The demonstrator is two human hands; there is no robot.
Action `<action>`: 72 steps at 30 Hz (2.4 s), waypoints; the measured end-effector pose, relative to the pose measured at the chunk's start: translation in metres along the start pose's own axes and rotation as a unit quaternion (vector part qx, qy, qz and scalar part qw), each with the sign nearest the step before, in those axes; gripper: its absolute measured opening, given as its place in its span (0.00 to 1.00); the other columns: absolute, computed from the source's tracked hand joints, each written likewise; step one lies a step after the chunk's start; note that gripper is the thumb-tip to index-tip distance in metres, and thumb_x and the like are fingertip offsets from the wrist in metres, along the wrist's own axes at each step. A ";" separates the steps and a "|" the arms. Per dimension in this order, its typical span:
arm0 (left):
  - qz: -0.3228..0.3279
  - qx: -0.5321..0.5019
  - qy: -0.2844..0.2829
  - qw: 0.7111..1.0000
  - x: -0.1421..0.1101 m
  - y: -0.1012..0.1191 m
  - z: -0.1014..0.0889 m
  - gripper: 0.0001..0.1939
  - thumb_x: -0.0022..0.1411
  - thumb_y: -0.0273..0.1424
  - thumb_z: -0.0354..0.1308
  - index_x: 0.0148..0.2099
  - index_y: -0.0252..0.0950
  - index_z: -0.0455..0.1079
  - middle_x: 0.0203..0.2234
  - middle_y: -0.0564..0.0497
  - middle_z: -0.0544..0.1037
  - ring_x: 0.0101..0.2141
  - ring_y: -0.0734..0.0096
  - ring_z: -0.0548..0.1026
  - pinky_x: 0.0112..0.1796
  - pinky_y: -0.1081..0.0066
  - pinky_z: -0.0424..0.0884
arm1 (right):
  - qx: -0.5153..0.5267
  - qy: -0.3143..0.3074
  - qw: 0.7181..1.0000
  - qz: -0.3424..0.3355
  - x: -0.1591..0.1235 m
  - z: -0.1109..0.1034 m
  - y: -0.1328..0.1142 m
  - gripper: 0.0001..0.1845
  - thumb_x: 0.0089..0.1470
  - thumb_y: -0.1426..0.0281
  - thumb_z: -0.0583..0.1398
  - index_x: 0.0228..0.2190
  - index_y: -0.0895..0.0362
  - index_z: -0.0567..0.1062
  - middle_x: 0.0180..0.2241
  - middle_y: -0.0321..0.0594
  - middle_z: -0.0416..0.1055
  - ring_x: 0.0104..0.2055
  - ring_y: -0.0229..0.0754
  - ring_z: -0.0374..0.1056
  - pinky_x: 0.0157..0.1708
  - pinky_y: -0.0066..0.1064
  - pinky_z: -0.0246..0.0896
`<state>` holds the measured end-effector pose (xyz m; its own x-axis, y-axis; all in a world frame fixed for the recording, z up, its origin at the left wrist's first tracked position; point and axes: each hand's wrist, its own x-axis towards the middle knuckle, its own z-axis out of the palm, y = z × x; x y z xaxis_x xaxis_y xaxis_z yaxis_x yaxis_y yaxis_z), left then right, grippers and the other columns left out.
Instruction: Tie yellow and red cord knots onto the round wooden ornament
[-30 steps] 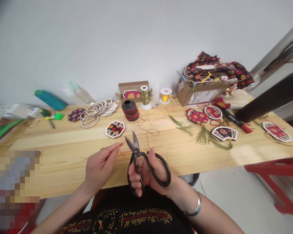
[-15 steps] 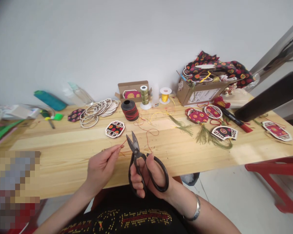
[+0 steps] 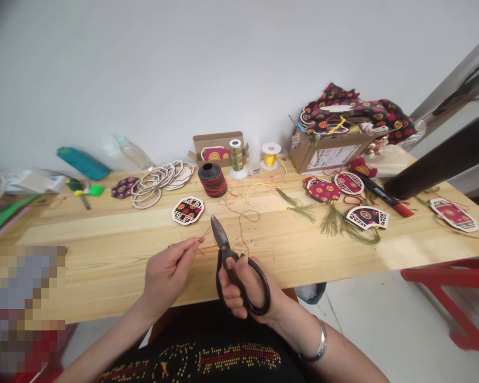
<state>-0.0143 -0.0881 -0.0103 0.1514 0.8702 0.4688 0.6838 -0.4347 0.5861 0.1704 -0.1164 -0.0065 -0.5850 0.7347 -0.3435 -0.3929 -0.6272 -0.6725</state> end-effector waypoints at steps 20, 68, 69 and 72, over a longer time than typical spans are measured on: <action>-0.152 -0.132 0.020 0.979 0.010 0.009 -0.008 0.09 0.59 0.30 0.57 0.40 0.36 0.77 0.35 0.50 0.83 0.36 0.68 0.80 0.39 0.71 0.77 | -0.797 0.409 0.443 0.037 -0.056 -0.077 -0.078 0.12 0.53 0.65 0.56 0.31 0.61 0.76 0.29 0.51 0.74 0.31 0.49 0.70 0.29 0.35 0.57; -0.055 -0.025 -0.060 0.996 0.014 -0.011 -0.014 0.11 0.62 0.30 0.53 0.44 0.38 0.75 0.47 0.44 0.76 0.39 0.64 0.77 0.44 0.62 0.72 | -0.117 0.260 0.905 -0.317 0.035 0.009 -0.072 0.10 0.41 0.65 0.68 0.20 0.58 0.75 0.16 0.30 0.59 0.20 0.29 0.48 0.19 0.26 0.41; -0.071 0.007 -0.030 0.997 0.015 -0.012 -0.017 0.14 0.61 0.30 0.54 0.48 0.38 0.73 0.50 0.42 0.73 0.36 0.65 0.77 0.43 0.61 0.72 | -0.127 0.267 0.896 -0.331 0.034 0.008 -0.076 0.10 0.42 0.65 0.67 0.20 0.57 0.75 0.16 0.30 0.59 0.20 0.29 0.48 0.20 0.26 0.42; -0.115 0.017 0.051 0.992 0.019 -0.009 -0.027 0.16 0.58 0.32 0.57 0.48 0.36 0.73 0.48 0.41 0.72 0.26 0.72 0.74 0.36 0.63 0.72 | -0.164 0.284 0.871 -0.366 0.035 0.006 -0.083 0.08 0.43 0.65 0.67 0.21 0.56 0.76 0.18 0.31 0.63 0.21 0.30 0.51 0.21 0.27 0.46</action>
<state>-0.0369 -0.0736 0.0115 -0.0837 0.9170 0.3901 0.7161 -0.2169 0.6635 0.1783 -0.0398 0.0409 0.2192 0.9744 0.0504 -0.2340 0.1027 -0.9668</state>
